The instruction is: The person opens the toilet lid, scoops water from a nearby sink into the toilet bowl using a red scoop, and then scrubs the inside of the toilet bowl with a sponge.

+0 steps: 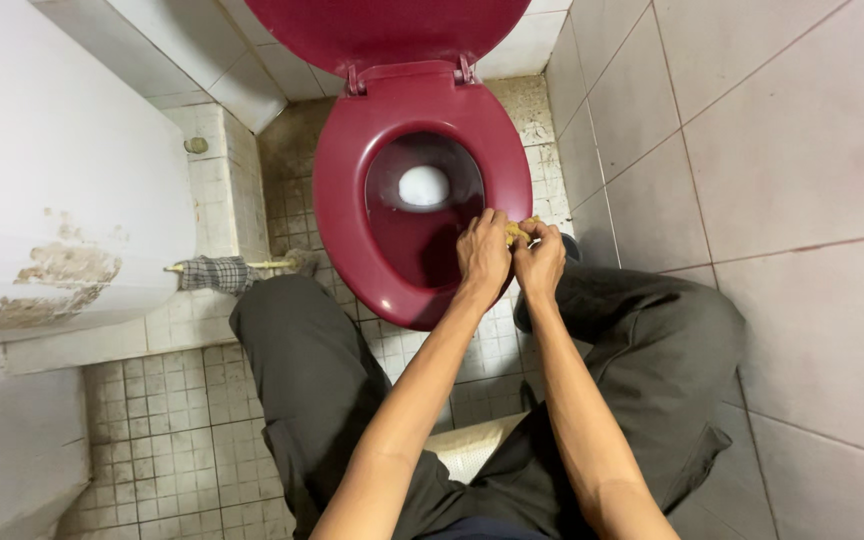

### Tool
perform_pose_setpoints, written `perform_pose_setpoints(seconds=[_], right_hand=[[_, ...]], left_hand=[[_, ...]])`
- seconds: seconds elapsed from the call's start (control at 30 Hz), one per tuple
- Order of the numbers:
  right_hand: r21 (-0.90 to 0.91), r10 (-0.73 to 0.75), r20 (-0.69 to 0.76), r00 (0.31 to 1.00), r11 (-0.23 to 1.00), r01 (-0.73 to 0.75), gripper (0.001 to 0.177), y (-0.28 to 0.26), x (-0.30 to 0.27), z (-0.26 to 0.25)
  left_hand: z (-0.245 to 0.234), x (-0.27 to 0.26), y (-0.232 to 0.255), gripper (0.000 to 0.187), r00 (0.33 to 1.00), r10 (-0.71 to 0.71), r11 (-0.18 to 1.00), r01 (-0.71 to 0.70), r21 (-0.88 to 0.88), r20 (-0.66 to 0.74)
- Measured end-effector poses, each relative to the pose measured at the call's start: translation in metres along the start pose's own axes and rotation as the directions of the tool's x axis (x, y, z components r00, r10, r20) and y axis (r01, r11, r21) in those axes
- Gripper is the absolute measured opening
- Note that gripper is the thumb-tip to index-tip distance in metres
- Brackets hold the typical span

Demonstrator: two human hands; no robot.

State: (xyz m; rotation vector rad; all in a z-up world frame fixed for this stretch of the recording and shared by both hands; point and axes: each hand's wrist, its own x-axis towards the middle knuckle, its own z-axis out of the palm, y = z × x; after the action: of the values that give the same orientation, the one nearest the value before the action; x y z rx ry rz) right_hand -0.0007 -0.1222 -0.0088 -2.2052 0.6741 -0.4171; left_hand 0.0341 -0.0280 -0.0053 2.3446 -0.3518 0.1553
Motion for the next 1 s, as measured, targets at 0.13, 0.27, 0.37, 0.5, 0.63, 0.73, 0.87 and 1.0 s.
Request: perform_pose_setpoints(seconds=[0.13,0.27,0.37,0.5,0.63,0.73,0.87,1.0], right_hand=[[0.022,-0.012,0.025,1.000,1.000,0.012,0.019,-0.002,0.055,0.010],[0.095,0.048,0.057,0.997,0.994,-0.053,0.018,-0.009,0.099,0.026],[0.107,0.002,0.065,0.998,0.994,-0.009,0.020,-0.010,0.125,0.034],[0.134,-0.177,0.006,0.984,0.976,0.174,0.020,-0.001,0.129,0.035],[0.084,-0.044,0.044,0.998,0.996,0.040,0.026,0.003,0.116,0.034],[-0.013,-0.052,0.025,0.998,0.999,0.052,0.024,0.005,0.100,0.029],[-0.041,-0.023,0.019,1.000,0.999,0.024,0.023,0.015,0.060,0.016],[-0.087,0.026,0.037,0.999,0.996,-0.023,0.025,0.021,0.018,0.004]], left_hand=[[0.022,0.050,0.000,0.026,1.000,-0.010,1.000,0.011,0.013,-0.021],[0.032,0.096,-0.005,0.024,0.999,-0.017,0.999,0.019,0.028,-0.051],[0.035,0.120,-0.006,0.024,0.997,-0.032,0.999,0.034,0.037,-0.066],[0.036,0.122,-0.007,0.024,0.997,-0.044,0.999,0.045,0.024,-0.067],[0.033,0.114,-0.003,0.015,0.998,-0.017,0.997,0.021,0.068,-0.062],[0.028,0.098,-0.004,0.009,0.999,-0.020,1.000,0.020,0.015,-0.037],[0.022,0.057,-0.001,0.011,0.999,0.021,1.000,-0.022,-0.005,-0.035],[0.017,0.017,0.002,0.008,0.999,0.025,1.000,-0.025,0.011,-0.021]])
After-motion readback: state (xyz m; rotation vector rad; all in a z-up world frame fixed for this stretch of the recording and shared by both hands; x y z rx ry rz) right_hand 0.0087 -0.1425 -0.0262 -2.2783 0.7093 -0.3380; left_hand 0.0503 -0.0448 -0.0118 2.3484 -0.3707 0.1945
